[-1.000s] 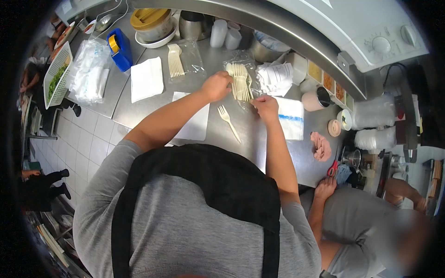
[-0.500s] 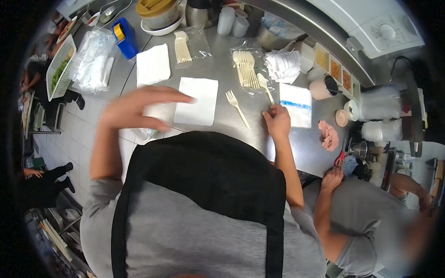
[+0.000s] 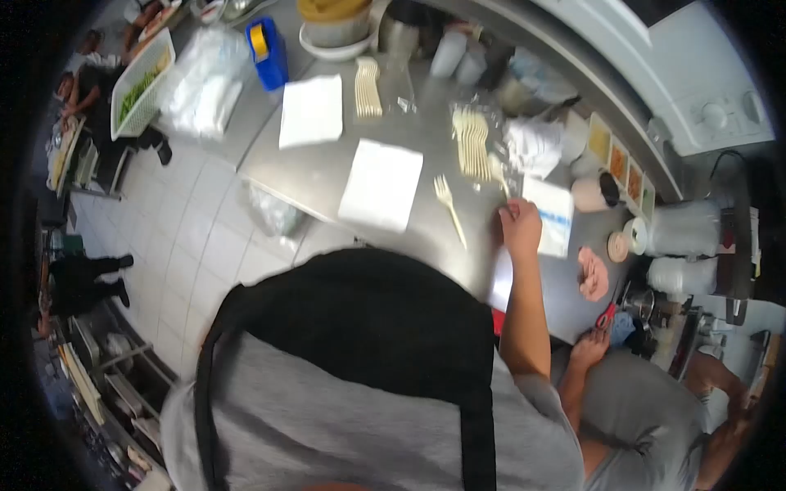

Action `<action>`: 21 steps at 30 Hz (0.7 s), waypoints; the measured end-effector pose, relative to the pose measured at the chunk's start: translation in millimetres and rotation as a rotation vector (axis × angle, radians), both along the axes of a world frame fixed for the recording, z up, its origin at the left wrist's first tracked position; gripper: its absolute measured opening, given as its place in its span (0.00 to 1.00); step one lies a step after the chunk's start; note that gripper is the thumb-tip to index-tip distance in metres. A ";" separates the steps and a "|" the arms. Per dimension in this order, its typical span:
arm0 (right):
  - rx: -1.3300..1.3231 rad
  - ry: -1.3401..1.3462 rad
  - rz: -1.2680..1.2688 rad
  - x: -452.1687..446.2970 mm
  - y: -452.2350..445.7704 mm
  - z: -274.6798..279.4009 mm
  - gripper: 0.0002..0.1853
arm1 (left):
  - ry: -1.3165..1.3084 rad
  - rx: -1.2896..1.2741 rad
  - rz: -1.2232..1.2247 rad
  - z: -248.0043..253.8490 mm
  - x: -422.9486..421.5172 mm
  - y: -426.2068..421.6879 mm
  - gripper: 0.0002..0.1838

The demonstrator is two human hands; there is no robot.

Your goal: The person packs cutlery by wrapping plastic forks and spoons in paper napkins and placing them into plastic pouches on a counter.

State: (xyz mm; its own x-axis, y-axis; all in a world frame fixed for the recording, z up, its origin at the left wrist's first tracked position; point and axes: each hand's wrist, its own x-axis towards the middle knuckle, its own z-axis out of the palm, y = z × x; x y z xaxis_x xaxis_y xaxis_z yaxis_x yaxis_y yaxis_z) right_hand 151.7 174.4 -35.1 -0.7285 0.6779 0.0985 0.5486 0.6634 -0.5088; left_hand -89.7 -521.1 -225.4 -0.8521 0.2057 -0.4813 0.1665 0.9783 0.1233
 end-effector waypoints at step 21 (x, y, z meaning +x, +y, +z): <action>0.120 -0.178 -0.117 25.6 -16.6 38.5 0.11 | 0.426 1.067 -1.043 212.2 31.6 392.4 0.15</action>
State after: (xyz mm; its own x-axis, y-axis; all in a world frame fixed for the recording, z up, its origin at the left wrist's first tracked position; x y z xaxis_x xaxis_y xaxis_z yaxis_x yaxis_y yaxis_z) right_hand 177.4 157.8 3.4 -0.6586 0.7501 0.0601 0.6994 0.6397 -0.3188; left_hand -58.1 -128.8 -13.2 -0.1487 0.8522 0.5016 0.8971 -0.0972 0.4310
